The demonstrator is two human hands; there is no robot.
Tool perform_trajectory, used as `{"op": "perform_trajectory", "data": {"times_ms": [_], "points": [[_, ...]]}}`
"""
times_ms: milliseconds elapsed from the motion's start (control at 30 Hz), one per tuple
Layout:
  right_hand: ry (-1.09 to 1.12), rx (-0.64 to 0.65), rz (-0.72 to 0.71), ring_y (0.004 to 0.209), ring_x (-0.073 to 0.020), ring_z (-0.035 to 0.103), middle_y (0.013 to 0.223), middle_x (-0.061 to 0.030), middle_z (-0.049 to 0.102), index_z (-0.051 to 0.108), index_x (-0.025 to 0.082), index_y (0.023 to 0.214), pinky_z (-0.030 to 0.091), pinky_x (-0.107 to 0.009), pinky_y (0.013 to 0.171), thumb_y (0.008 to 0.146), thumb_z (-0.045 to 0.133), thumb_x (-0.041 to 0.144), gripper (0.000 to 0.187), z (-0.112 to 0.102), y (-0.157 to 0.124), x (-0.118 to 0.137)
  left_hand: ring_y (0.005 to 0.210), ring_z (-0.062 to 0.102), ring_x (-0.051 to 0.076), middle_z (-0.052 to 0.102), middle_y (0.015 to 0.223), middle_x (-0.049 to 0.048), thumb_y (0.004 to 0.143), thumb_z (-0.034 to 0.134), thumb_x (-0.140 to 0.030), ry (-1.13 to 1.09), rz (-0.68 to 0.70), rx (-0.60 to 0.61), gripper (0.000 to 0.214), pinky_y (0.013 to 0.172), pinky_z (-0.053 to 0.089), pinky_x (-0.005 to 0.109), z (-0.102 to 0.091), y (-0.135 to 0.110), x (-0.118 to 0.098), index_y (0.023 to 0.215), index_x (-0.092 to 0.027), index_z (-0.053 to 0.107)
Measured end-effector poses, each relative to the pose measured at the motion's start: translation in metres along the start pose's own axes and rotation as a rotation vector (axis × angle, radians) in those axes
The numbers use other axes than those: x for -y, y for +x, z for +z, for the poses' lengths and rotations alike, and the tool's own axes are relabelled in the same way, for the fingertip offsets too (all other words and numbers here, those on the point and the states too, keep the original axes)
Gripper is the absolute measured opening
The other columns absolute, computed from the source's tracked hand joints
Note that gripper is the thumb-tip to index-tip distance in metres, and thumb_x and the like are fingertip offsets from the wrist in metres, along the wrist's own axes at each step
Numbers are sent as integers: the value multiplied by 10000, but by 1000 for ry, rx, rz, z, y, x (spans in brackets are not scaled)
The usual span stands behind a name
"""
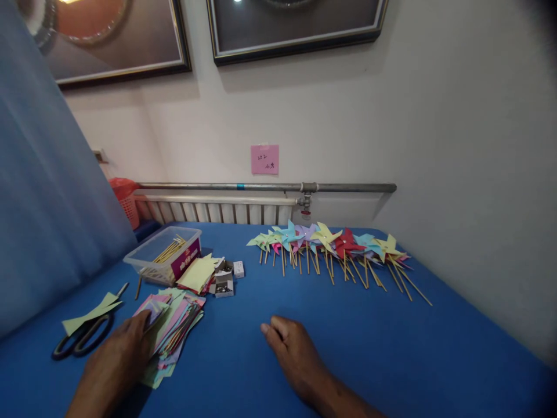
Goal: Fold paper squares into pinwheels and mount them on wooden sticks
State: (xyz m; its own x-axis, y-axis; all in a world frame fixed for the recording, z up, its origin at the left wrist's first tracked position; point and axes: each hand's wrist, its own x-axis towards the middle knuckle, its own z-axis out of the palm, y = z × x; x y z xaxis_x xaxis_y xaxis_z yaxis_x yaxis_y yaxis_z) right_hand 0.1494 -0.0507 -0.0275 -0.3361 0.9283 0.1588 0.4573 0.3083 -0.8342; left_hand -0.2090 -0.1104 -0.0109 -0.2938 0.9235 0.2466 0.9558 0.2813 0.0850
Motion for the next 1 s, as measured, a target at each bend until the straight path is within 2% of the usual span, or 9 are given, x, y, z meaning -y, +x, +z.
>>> {"op": "perform_trajectory", "data": {"times_ms": [100,333,433,500,567,633,733,867,1000], "points": [[17,12,6,620,-137,338,640,66,356,313,257,681,237,-297,595,1070,467,549,510,-1,0,1,1031,819,322,784,1326,211,1012,340,-158,121,-14,94,523,855,619,406,-14,-2,-5,1407,-129,682],[-6,6,-15,618,-137,343,641,67,348,309,258,676,249,-297,601,1061,463,507,484,0,1,0,1097,794,332,784,1328,186,1015,383,-123,178,-27,43,514,889,587,416,-36,-4,-19,1434,-171,677],[7,1,-25,619,-136,345,640,70,344,302,258,679,249,-298,597,1068,471,521,499,0,1,-1,1089,785,335,778,1330,178,1082,320,-238,158,63,113,479,916,566,446,-35,-6,-34,1297,-194,745],[18,-4,-31,619,-137,348,641,70,346,304,257,679,251,-299,596,1071,484,526,508,0,1,-2,1211,735,363,762,1340,199,1095,362,-373,138,102,116,462,985,543,483,-31,-9,-47,1217,-174,761],[21,3,-20,616,-137,350,642,69,350,313,257,683,251,-301,594,1070,490,523,502,0,0,-1,1308,677,386,738,1374,218,1052,472,-459,142,89,87,461,1046,514,506,-25,-11,-57,1274,-149,731],[20,11,-4,615,-138,343,642,69,347,317,258,687,249,-301,594,1067,485,515,488,0,0,-1,1325,659,396,723,1391,231,1013,538,-451,155,60,87,478,1047,509,506,-21,-12,-63,1325,-128,701],[15,13,10,617,-140,334,643,69,336,313,259,688,249,-302,598,1062,487,507,481,0,0,-1,1232,703,394,740,1349,238,996,545,-382,133,46,109,434,968,533,473,-19,-9,-61,1305,-123,704],[27,9,3,620,-140,332,650,71,337,320,259,690,252,-300,602,1064,497,501,479,0,1,-1,1009,777,357,801,1219,199,1034,407,-279,52,2,123,447,818,541,419,-26,2,-47,1368,-154,676],[19,11,0,616,-139,340,646,71,341,315,259,685,249,-302,603,1065,497,495,482,-1,1,-1,1003,797,332,800,1226,190,1018,391,-190,112,-48,168,476,770,537,380,-28,3,-48,1421,-166,643]]}}
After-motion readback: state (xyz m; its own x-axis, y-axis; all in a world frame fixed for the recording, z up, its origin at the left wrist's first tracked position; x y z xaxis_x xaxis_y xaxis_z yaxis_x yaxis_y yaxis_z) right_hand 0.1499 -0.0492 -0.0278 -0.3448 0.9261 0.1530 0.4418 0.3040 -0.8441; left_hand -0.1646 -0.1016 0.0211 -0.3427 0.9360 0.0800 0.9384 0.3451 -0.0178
